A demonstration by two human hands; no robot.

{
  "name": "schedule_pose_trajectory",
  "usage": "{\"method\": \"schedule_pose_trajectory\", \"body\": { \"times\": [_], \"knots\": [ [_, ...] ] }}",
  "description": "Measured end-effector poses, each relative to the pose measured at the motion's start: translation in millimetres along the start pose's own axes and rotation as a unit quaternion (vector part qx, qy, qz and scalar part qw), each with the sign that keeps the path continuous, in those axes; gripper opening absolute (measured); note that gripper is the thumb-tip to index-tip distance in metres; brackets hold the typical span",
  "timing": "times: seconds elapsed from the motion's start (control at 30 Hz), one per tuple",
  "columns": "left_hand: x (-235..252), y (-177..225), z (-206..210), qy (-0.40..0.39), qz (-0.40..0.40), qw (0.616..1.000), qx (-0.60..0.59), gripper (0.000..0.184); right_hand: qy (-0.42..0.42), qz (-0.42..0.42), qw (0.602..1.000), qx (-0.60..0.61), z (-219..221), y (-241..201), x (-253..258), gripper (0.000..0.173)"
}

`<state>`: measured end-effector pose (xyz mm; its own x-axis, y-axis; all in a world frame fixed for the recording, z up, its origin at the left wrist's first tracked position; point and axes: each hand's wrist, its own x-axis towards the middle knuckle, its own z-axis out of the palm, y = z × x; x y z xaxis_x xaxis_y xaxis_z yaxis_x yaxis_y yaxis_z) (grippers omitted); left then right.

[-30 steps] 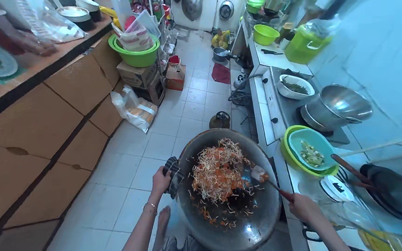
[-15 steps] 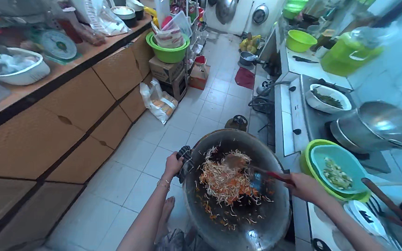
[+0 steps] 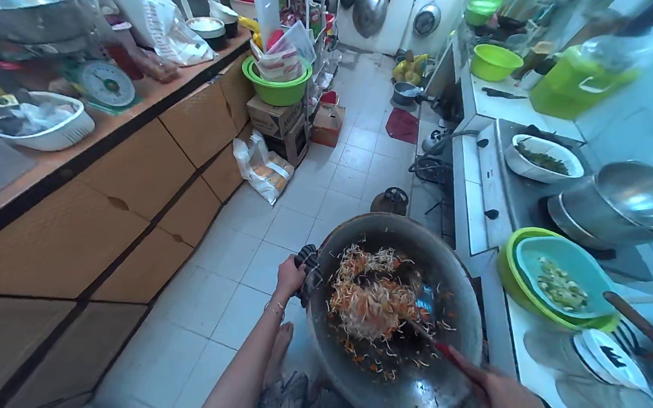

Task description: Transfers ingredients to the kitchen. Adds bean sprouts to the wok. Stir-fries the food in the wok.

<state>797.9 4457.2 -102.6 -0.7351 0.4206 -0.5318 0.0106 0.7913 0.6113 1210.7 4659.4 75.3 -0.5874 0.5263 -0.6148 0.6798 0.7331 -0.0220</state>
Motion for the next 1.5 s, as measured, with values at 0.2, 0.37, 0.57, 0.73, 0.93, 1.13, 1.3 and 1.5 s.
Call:
{"method": "schedule_pose_trajectory", "body": {
  "times": [0.2, 0.37, 0.57, 0.73, 0.93, 1.13, 1.3, 1.5],
  "knots": [
    [-5, 1, 0, 0.000, -0.002, 1.000, -0.009, 0.038, -0.056, 0.132, 0.984, 0.110, 76, -54, 56, 0.065],
    [-6, -1, -8, -0.014, 0.011, 1.000, -0.016, 0.039, -0.066, 0.160, 0.976, 0.132, 14, -18, 42, 0.048],
    [-7, 2, -4, -0.019, -0.001, 1.000, -0.016, 0.037, -0.148, 0.256, 0.954, 0.047, 11, 39, 69, 0.042],
    [-3, -3, -7, -0.032, 0.008, 0.999, -0.007, 0.038, -0.046, 0.112, 0.990, 0.076, 63, 3, 111, 0.054],
    [-2, -10, -5, -0.035, 0.014, 0.999, -0.035, 0.036, -0.051, 0.060, 0.995, 0.063, 1, 15, -3, 0.061],
    [1, -13, -5, -0.043, 0.024, 0.999, -0.022, 0.035, -0.138, 0.120, 0.971, 0.154, 43, -56, 24, 0.057],
    [4, -17, -7, -0.052, 0.046, 0.997, -0.038, 0.036, -0.125, 0.190, 0.964, 0.135, 34, -47, 58, 0.059],
    [10, -14, -7, -0.052, 0.045, 0.997, -0.042, 0.035, -0.220, 0.272, 0.924, 0.155, 6, 18, 49, 0.040]
  ]
}}
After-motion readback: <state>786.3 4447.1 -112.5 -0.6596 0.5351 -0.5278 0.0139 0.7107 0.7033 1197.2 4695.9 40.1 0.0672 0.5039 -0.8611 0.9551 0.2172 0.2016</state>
